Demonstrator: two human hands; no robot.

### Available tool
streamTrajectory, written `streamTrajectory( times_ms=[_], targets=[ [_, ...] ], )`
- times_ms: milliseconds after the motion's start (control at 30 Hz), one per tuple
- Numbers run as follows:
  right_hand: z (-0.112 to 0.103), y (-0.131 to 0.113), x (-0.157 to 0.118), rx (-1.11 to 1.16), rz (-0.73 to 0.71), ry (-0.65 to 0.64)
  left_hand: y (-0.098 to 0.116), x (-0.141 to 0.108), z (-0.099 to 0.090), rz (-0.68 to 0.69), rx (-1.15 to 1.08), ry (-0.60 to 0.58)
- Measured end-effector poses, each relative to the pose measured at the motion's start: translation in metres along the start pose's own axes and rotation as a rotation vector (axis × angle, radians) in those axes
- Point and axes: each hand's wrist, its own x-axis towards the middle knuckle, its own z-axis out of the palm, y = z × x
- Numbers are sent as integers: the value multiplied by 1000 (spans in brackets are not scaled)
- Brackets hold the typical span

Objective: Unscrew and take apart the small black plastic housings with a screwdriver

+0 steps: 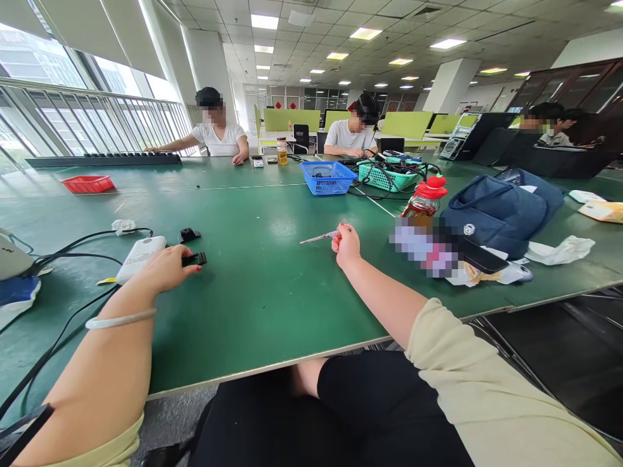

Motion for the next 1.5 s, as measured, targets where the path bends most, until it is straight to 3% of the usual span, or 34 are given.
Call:
streamTrajectory(
  times_ms=[233,467,633,967,1500],
  targets=[
    [-2,2,1,-13,2,-20,-1,12,0,-82,91,139],
    [-3,3,1,-25,-2,-30,-8,20,14,-117,87,30],
    [-2,2,0,-38,-1,-30,-6,13,9,-196,91,82],
    [0,1,0,-67,4,-43,-1,4,4,-285,150,-71],
    [0,2,-3,-85,-15,-79,-4,21,23,-173,180,-31]
  ],
)
